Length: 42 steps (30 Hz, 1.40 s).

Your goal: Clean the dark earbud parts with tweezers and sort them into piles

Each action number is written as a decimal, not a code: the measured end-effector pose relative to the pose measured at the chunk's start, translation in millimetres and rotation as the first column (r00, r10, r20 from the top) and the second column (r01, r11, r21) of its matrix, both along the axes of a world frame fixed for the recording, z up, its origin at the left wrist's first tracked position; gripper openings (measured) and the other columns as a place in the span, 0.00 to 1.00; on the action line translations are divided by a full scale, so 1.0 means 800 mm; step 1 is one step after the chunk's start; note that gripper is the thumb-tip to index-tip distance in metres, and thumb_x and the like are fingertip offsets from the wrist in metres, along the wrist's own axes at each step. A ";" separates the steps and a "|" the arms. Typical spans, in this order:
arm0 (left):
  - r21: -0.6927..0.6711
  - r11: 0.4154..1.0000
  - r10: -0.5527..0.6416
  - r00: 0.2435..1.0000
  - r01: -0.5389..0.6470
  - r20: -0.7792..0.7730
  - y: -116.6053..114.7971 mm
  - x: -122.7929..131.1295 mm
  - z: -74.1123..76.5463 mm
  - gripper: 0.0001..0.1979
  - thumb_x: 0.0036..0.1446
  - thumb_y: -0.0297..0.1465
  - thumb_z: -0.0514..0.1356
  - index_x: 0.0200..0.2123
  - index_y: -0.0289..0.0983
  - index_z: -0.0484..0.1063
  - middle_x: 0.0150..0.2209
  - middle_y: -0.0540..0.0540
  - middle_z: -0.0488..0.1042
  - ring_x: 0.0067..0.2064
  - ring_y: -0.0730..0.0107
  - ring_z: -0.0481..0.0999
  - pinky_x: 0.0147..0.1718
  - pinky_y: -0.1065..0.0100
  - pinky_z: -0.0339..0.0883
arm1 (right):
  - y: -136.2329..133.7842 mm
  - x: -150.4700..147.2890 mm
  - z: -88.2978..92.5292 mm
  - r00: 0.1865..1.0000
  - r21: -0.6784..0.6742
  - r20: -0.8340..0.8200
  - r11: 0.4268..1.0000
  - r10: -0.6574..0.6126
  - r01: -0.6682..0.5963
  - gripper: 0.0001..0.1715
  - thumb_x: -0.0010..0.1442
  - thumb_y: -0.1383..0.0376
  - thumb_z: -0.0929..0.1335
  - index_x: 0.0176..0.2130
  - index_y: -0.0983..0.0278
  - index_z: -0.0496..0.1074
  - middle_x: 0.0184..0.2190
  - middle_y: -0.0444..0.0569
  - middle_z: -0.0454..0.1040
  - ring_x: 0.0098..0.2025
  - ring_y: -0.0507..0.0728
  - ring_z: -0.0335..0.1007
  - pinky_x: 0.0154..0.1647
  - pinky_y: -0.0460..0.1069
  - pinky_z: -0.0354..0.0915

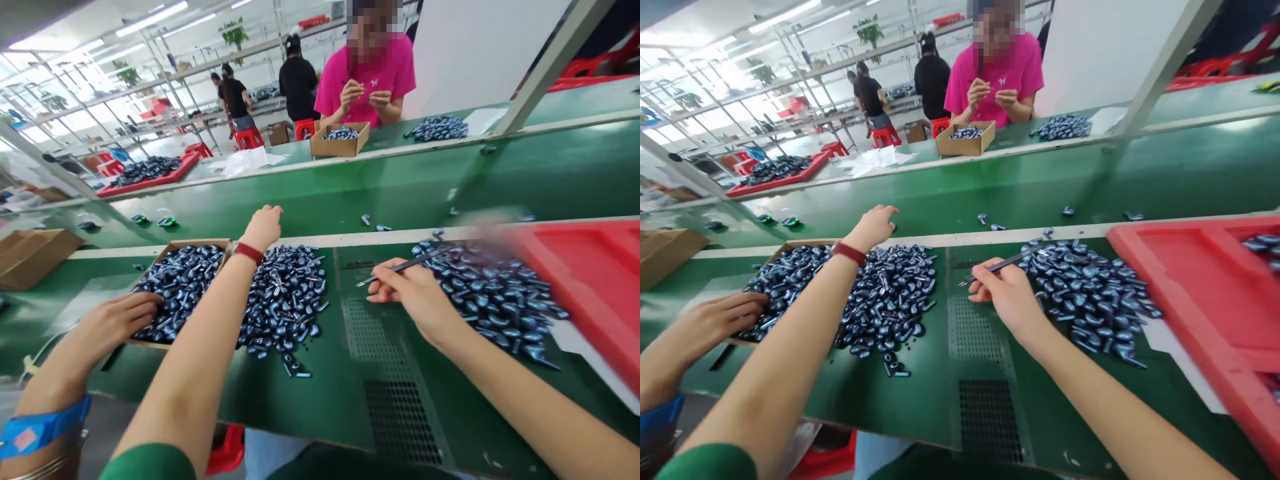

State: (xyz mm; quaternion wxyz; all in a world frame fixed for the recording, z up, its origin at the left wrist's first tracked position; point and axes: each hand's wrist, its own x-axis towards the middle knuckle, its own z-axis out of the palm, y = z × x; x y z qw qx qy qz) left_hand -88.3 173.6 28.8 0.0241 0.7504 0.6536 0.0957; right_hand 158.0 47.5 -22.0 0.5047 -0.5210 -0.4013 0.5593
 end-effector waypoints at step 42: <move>-0.501 0.749 0.436 0.246 0.434 0.866 -0.226 0.125 -0.093 0.07 0.51 0.24 0.62 0.35 0.32 0.75 0.32 0.41 0.81 0.38 0.60 0.80 0.41 0.62 0.71 | 0.066 -0.014 -0.058 0.990 0.056 0.135 0.998 -0.042 0.035 0.11 0.63 0.62 0.66 0.43 0.67 0.70 0.37 0.47 0.74 0.33 0.52 0.73 0.32 0.50 0.71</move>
